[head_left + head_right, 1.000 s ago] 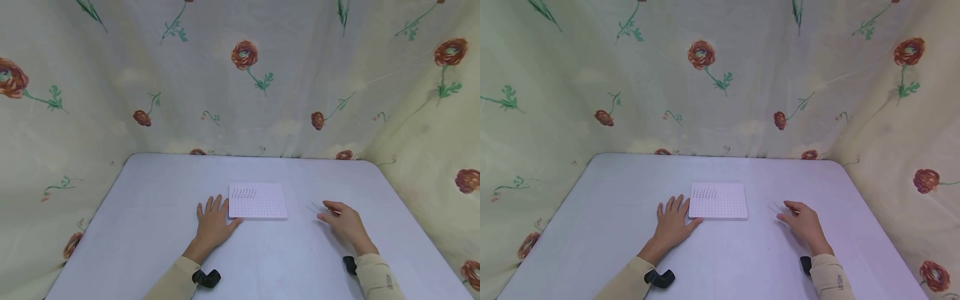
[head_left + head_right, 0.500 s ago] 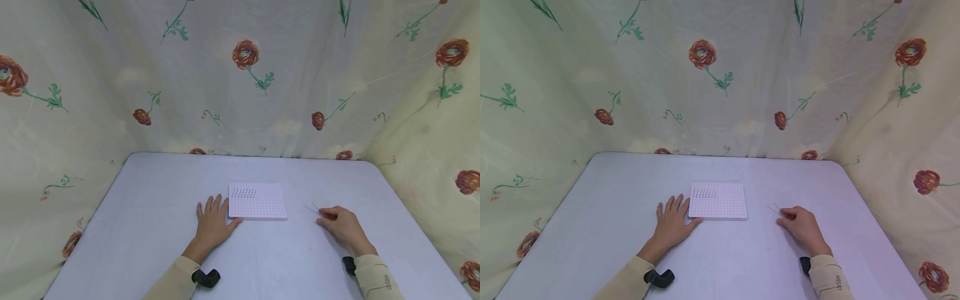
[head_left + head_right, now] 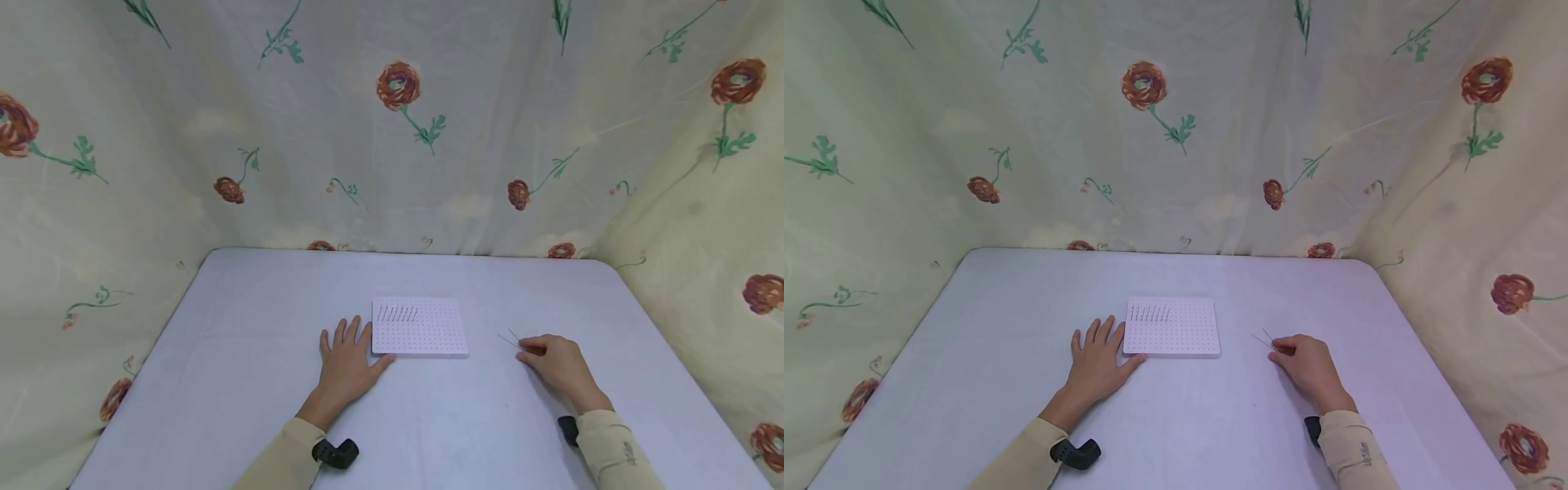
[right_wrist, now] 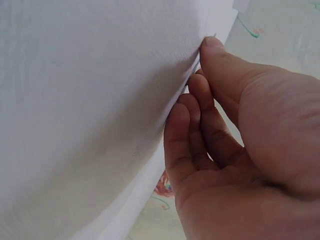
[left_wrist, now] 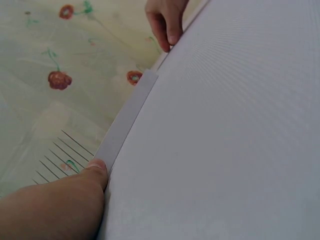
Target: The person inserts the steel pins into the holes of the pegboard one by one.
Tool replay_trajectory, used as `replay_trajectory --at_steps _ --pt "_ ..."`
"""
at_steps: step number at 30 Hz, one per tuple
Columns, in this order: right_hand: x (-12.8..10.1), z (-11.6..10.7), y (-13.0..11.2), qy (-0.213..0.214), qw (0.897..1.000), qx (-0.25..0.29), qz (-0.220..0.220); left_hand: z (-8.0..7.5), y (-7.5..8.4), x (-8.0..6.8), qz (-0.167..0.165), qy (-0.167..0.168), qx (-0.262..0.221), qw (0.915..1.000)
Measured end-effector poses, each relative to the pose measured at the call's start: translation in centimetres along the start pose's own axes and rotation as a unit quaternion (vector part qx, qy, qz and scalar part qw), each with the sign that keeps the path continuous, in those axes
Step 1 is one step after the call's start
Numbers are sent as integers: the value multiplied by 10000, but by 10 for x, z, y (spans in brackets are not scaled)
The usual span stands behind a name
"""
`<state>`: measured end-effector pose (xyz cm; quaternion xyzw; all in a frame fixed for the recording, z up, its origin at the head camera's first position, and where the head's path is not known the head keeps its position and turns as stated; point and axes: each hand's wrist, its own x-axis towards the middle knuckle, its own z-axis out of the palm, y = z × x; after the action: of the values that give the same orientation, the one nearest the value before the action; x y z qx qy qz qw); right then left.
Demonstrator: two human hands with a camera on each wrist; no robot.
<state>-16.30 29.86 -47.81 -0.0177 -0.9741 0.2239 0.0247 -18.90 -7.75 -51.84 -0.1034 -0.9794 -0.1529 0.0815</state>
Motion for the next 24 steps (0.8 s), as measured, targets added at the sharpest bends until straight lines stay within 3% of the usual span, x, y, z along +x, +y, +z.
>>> replay_trajectory --at_steps 10,19,24 --pt "2 0 -6 171 9994 -274 -115 1 -1 0 -6 2 -29 10000" --pt "4 2 -8 -39 9997 -223 123 3 -1 -1 16 46 40 10000" --pt "6 4 -7 -138 9995 -285 42 2 -1 0 31 81 39 10000"
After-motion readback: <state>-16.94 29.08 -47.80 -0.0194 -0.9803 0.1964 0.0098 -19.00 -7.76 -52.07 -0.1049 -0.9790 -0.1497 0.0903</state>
